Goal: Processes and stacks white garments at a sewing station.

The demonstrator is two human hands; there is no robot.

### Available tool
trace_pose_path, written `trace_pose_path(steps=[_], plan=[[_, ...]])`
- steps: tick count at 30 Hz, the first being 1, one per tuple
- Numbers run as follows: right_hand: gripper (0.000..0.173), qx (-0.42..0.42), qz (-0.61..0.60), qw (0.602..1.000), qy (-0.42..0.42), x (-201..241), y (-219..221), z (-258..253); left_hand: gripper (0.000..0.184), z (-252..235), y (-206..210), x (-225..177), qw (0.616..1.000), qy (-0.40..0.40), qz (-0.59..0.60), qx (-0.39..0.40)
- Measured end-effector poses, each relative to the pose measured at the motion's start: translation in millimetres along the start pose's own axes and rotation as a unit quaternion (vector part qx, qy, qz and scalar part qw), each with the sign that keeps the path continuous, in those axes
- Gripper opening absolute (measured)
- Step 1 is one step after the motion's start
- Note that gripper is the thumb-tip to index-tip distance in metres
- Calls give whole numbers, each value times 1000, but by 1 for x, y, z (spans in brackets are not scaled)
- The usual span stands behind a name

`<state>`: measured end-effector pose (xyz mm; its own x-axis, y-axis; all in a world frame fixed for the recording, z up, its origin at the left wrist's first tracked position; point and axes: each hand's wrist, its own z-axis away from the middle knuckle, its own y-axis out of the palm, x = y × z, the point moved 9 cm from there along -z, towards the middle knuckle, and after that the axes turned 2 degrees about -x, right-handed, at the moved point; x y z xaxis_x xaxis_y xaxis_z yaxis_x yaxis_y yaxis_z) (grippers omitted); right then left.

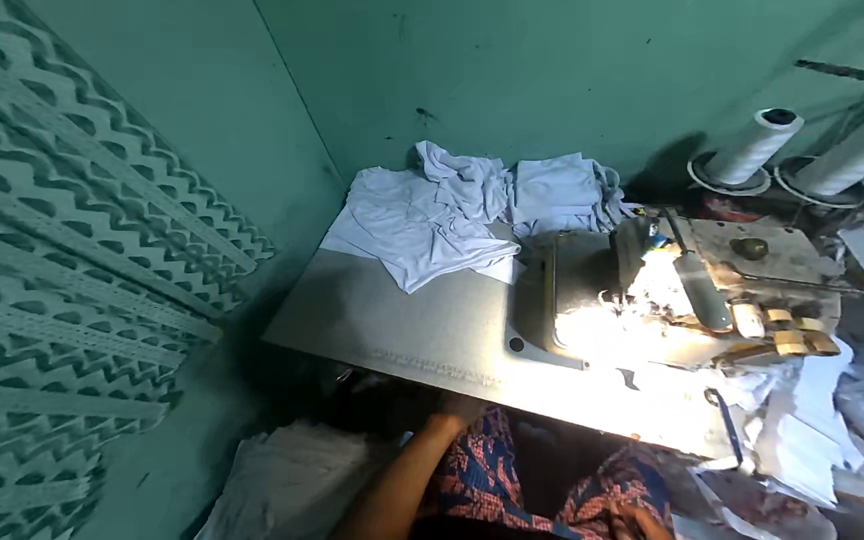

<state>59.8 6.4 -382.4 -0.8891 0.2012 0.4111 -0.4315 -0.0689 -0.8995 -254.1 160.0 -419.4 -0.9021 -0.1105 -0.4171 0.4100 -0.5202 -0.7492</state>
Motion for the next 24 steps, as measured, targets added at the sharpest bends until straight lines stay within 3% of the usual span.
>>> trace_pose_path(steps=[6, 13, 16, 18, 21, 22, 24], plan=[[31, -15, 4, 1000, -2, 5, -3, -1, 61, -8, 7, -5, 999, 39, -23, -13], [28, -25, -3, 1000, -6, 9, -5, -1, 62, -2, -1, 5, 1000, -29, -2, 11], [26, -30, -9, 999, 2, 7, -5, 1, 58, 16, -14, -1, 999, -7, -36, 31], [26, -35, -14, 999, 5, 6, -6, 1, 57, 33, -12, -8, 995, 26, -64, 72], [25, -47, -25, 999, 12, 3, -4, 0, 48, 71, -18, -40, 971, 182, -53, 145], [24, -57, -30, 998, 11, 2, -4, 0, 44, 81, -32, -56, 961, 235, -22, 145], [22, -59, -45, 997, 8, 3, -5, -1, 29, 90, -86, -90, 945, 309, 81, 64]])
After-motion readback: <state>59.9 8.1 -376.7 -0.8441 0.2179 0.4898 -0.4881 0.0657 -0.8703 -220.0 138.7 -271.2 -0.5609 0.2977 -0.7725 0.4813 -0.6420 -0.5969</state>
